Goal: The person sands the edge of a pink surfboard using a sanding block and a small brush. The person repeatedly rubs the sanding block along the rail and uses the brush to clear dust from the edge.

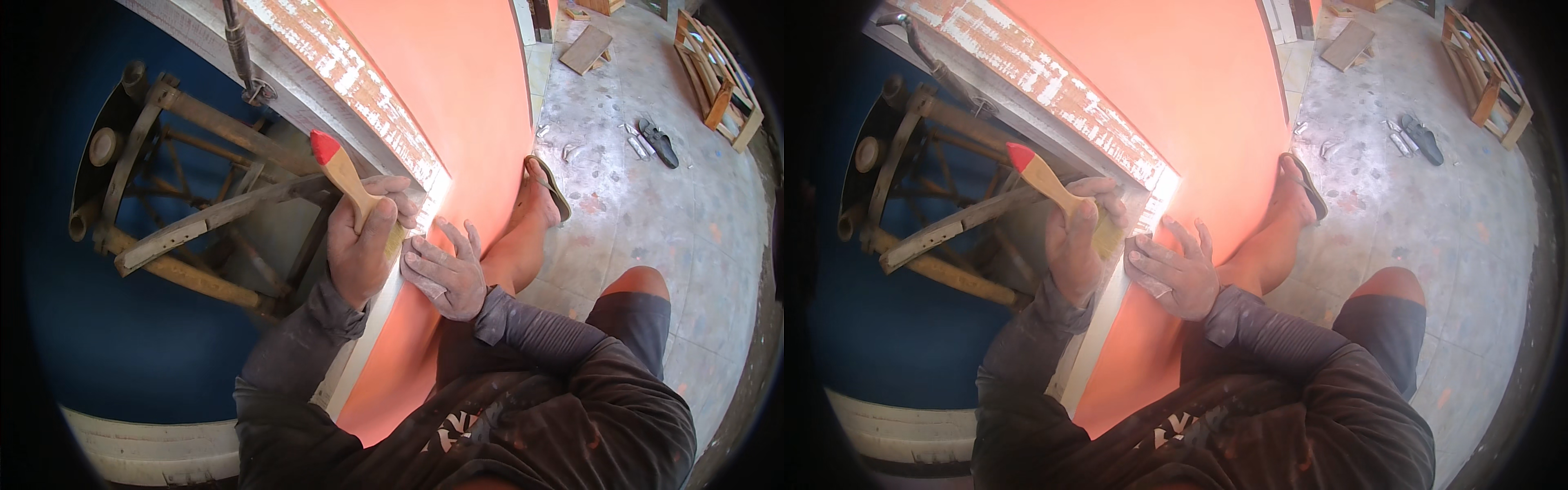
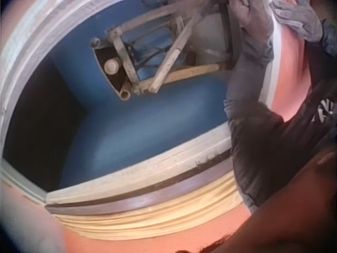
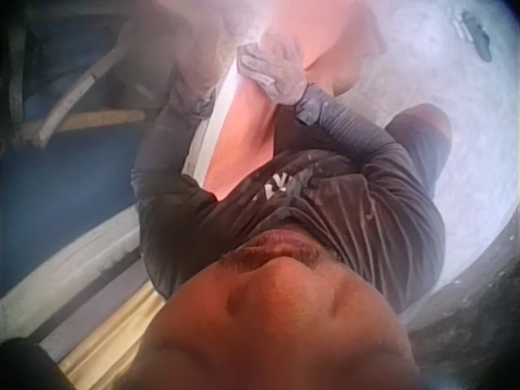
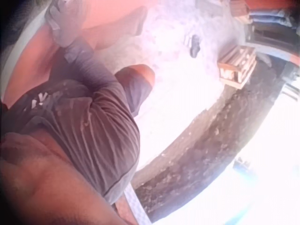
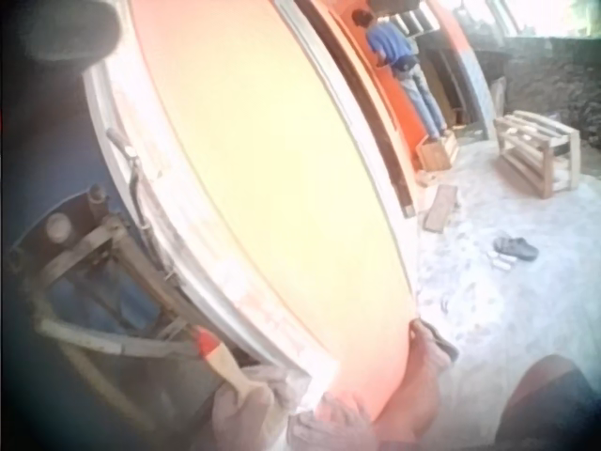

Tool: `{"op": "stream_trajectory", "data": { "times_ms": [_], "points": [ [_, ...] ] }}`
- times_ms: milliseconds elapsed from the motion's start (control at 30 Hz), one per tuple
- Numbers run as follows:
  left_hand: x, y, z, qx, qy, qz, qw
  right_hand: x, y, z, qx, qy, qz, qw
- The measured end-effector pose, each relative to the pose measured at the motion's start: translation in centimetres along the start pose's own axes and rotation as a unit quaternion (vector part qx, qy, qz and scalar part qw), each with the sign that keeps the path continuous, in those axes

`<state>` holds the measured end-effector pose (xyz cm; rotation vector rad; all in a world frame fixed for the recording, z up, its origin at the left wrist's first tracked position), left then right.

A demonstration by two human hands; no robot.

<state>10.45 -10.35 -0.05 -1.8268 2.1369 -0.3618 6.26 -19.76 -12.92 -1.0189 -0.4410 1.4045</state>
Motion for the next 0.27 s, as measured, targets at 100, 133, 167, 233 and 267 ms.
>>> {"op": "stream_trajectory", "data": {
  "times_ms": [100, 133, 167, 233, 267],
  "points": [
    [-0.2, 0.0, 0.1, 0.003, 0.001, 0.007, 1.0, 0.7, 0.7, 1.9, 0.0, -0.019, 0.032, 0.999],
    [-0.2, 0.0, 0.2, 0.002, -0.001, 0.009, 1.0, 1.1, 1.5, 3.3, -0.035, -0.04, 0.05, 0.997],
    [-0.1, 0.0, 0.1, 0.005, -0.003, 0.012, 1.0, 1.4, 2.2, 4.5, -0.071, -0.062, 0.068, 0.993],
    [0.1, -0.2, -0.2, 0.01, -0.008, 0.016, 1.0, 1.6, 3.1, 5.2, -0.119, -0.032, 0.059, 0.991],
    [0.0, -0.1, -0.2, 0.009, -0.009, 0.015, 1.0, 1.5, 2.9, 5.0, -0.135, -0.022, 0.038, 0.99]
  ]
}}
Point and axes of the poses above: each hand's wrist, its own y-axis away from the middle knuckle, its own x-axis out of the palm, z = x × y, the point moved 9 cm from there along -y, towards the middle knuckle, and after that the axes turned 1 degree about y, right-handed, at the moved point
